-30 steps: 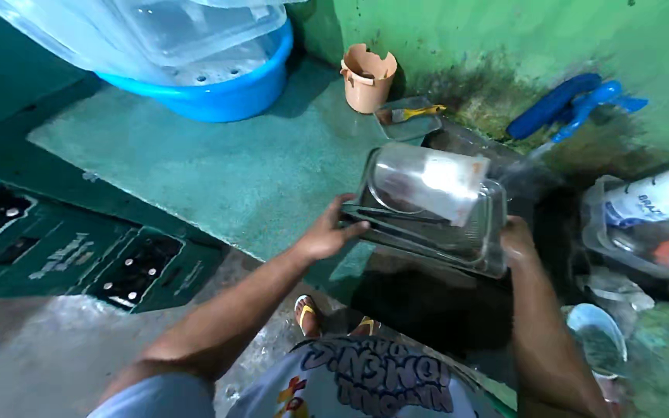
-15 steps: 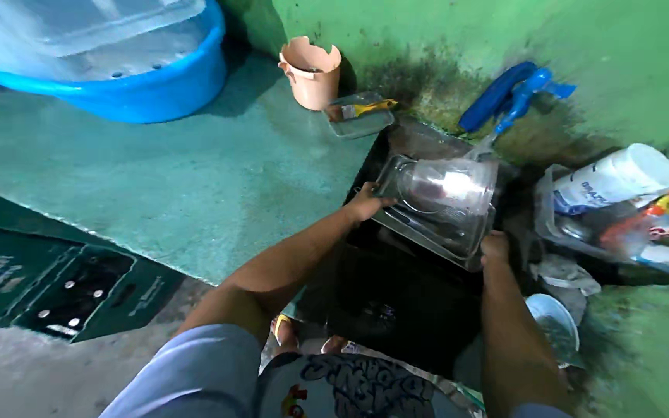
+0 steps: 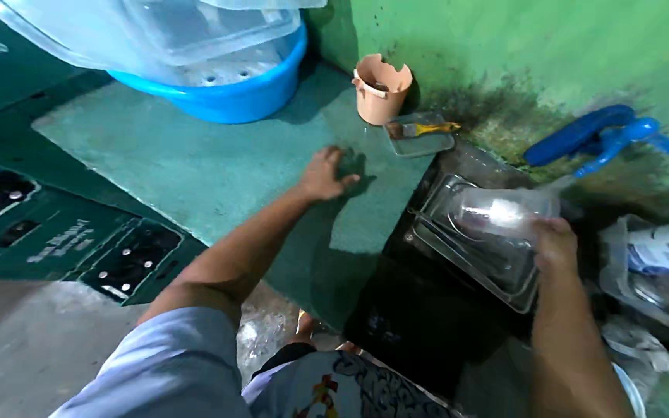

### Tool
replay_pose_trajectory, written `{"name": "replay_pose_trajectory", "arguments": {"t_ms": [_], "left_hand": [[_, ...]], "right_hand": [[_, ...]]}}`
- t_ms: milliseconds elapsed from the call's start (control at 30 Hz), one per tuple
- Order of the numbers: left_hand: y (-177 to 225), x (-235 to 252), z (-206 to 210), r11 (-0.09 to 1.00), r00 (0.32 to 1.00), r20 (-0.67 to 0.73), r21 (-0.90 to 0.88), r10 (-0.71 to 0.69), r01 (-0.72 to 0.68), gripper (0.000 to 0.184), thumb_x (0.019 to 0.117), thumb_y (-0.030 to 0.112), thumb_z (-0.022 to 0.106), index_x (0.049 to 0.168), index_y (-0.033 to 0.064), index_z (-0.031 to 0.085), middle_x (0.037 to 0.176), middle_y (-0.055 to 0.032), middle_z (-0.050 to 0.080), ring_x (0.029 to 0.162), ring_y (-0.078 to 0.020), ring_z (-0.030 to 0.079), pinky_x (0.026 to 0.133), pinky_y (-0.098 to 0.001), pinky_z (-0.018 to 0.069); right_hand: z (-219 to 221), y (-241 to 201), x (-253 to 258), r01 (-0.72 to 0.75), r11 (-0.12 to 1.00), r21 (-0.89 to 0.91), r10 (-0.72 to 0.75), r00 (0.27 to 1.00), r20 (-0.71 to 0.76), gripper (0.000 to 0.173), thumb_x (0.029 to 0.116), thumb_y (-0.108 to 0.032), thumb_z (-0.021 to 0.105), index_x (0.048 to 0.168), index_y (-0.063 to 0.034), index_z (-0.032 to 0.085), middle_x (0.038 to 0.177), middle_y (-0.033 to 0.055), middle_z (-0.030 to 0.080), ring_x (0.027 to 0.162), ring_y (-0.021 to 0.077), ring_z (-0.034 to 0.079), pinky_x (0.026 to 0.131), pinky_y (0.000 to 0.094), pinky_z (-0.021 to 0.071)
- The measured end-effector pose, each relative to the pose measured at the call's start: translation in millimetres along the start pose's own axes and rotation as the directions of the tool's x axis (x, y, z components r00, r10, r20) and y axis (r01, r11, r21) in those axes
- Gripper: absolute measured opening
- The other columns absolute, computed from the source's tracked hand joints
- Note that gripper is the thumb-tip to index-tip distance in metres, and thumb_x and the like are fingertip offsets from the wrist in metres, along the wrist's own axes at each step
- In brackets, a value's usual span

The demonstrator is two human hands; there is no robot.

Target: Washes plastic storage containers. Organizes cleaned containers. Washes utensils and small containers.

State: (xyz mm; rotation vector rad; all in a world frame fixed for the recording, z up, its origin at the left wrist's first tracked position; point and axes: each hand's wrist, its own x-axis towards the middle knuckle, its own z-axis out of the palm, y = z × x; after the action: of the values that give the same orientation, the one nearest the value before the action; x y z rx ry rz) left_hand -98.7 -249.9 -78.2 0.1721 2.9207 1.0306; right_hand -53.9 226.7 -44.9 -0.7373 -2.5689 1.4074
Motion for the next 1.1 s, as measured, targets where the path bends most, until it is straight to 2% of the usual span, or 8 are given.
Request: {"name": "replay_pose_trajectory", "arguments": {"t_ms": [67, 133, 267, 333, 433, 700, 933, 1100], "left_hand": [[-44, 27, -20, 0.995, 0.997, -0.058, 0.081, -0.046, 0.051, 0.085, 0.0943, 0.053, 0.069, 0.156, 0.0029, 0.038, 0.165, -0.0281, 0.024, 0.153, -0.0493, 0.021, 0.121, -0.0669, 0.0233], [-70, 56, -37, 0.984, 0.995, -0.055, 0.156, -0.08, 0.088, 0.091, 0.0972, 0.058, 0.061, 0.161, 0.0021, 0.028, 0.168, -0.0278, 0.015, 0.156, -0.0484, 0.012, 0.123, -0.0666, 0.0158], [-89, 114, -46, 0.959, 0.989, -0.012, 0.243, -0.149, 0.147, 0.093, 0.1003, 0.067, 0.045, 0.164, 0.005, 0.018, 0.172, -0.0224, 0.005, 0.158, -0.0429, 0.005, 0.126, -0.0645, 0.0075], [-86, 141, -40, 0.952, 0.989, -0.016, 0.27, -0.144, 0.143, 0.095, 0.0989, 0.072, 0.04, 0.164, 0.0055, 0.019, 0.171, -0.0229, 0.008, 0.158, -0.0428, 0.004, 0.125, -0.0655, 0.0015], [-61, 160, -15, 0.943, 0.996, 0.059, 0.331, -0.063, 0.04, 0.103, 0.0953, 0.079, 0.034, 0.164, 0.0035, 0.019, 0.17, -0.0248, 0.014, 0.158, -0.0441, 0.007, 0.124, -0.0677, 0.0038], [-10, 104, 33, 0.928, 0.974, 0.22, 0.347, 0.059, -0.134, 0.122, 0.0864, 0.089, 0.038, 0.163, -0.0023, 0.012, 0.17, -0.027, 0.0, 0.158, -0.0438, -0.003, 0.125, -0.0647, -0.0046], [47, 33, 84, 0.888, 0.935, 0.308, 0.36, 0.174, -0.284, 0.116, 0.0893, 0.085, 0.038, 0.163, -0.0022, 0.016, 0.17, -0.0291, 0.002, 0.157, -0.0474, -0.002, 0.122, -0.0692, -0.0026], [109, -22, 138, 0.864, 0.788, 0.482, 0.116, 0.383, -0.49, 0.096, 0.0954, 0.075, 0.046, 0.164, 0.0102, 0.027, 0.173, -0.0152, 0.01, 0.16, -0.0374, -0.002, 0.123, -0.0667, -0.007]], "right_hand": [[-5, -21, 13, 0.077, 0.982, -0.171, -0.053, 0.989, 0.14, 0.032, 0.1033, -0.012, 0.058, 0.131, 0.0053, 0.056, 0.118, 0.022, 0.065, 0.098, 0.0254, 0.068, 0.089, 0.0441, 0.0576], [-12, -46, 20, 0.173, 0.909, -0.38, -0.095, 0.972, 0.214, 0.03, 0.1032, -0.014, 0.06, 0.127, 0.0028, 0.06, 0.115, 0.0232, 0.067, 0.099, 0.0322, 0.069, 0.091, 0.0538, 0.0554], [-5, -87, 20, 0.167, 0.701, -0.694, -0.075, 0.984, 0.161, 0.043, 0.1047, -0.029, 0.06, 0.13, 0.0056, 0.06, 0.122, 0.0355, 0.063, 0.119, 0.054, 0.059, 0.1, 0.0743, 0.0412], [-1, -99, 17, 0.181, 0.645, -0.742, -0.065, 0.981, 0.182, 0.043, 0.1057, -0.03, 0.058, 0.129, 0.0063, 0.06, 0.121, 0.0352, 0.063, 0.118, 0.0535, 0.059, 0.1, 0.0731, 0.0418], [-3, -95, 13, 0.129, 0.666, -0.735, -0.055, 0.991, 0.125, 0.046, 0.1062, -0.029, 0.058, 0.132, 0.0083, 0.058, 0.125, 0.0367, 0.062, 0.122, 0.0544, 0.057, 0.104, 0.0726, 0.0396], [11, -95, -2, 0.073, 0.648, -0.758, -0.026, 0.997, 0.074, 0.042, 0.1058, -0.028, 0.059, 0.129, 0.0075, 0.059, 0.12, 0.0374, 0.063, 0.116, 0.0582, 0.059, 0.096, 0.0774, 0.0414], [9, -82, 7, 0.095, 0.685, -0.723, -0.061, 0.995, 0.073, 0.043, 0.1058, -0.03, 0.057, 0.128, 0.0066, 0.061, 0.12, 0.0356, 0.064, 0.117, 0.0561, 0.06, 0.098, 0.0755, 0.0431], [3, -76, 13, 0.173, 0.746, -0.643, -0.082, 0.982, 0.168, 0.044, 0.1048, -0.031, 0.06, 0.131, 0.0041, 0.061, 0.121, 0.0323, 0.065, 0.116, 0.0516, 0.061, 0.1, 0.0721, 0.044]]}}
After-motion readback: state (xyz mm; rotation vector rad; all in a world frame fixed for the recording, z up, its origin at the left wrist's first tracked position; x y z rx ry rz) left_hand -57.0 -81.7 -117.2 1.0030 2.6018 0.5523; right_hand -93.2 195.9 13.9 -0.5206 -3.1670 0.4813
